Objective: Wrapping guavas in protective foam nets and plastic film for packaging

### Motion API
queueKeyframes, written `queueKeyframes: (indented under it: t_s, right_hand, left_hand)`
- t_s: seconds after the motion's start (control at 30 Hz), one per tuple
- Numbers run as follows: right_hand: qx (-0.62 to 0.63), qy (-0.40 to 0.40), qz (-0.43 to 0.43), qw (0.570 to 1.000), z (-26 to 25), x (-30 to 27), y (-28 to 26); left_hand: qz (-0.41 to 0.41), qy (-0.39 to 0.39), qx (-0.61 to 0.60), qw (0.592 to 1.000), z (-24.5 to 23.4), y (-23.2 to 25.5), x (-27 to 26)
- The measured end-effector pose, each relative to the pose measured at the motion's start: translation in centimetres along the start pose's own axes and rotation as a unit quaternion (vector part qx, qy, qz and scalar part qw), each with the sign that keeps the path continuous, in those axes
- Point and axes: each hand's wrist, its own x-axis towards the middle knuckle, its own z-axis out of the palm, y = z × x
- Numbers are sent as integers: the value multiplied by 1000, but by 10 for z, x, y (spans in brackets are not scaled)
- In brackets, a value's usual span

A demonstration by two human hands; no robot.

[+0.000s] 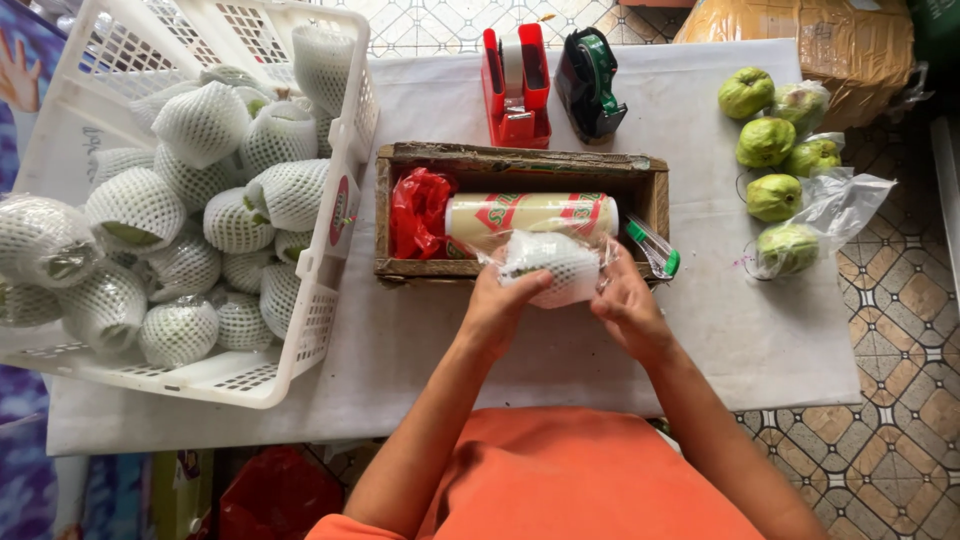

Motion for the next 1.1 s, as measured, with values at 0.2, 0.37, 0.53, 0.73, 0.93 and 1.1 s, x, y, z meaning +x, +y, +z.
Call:
queueKeyframes:
  t_s: [0.2,0.37,0.53,0.73,0.93,1.1]
  right_hand:
    - [113,1,143,983,23,-15,2]
    - [94,77,180,976,-9,-26,54]
    - [106,78,163,978,28,-30,26]
    - [90,81,116,986,8,-34,54]
    - [-50,77,144,985,-17,-34,31]
    - [-473,31,74,877,-34,-15,-63]
  left_hand:
    - [84,-98,128,983,-10,2,-12]
    - [121,-93,126,980,-37,-25,-19]
    - [95,-46,19,994,-53,-68,-42]
    - [-74,25,-137,987,-14,-75,-64]
    - [-129,165,-200,957,3,-83,-48]
    - [-103,201,-226,947,1,-92,-49]
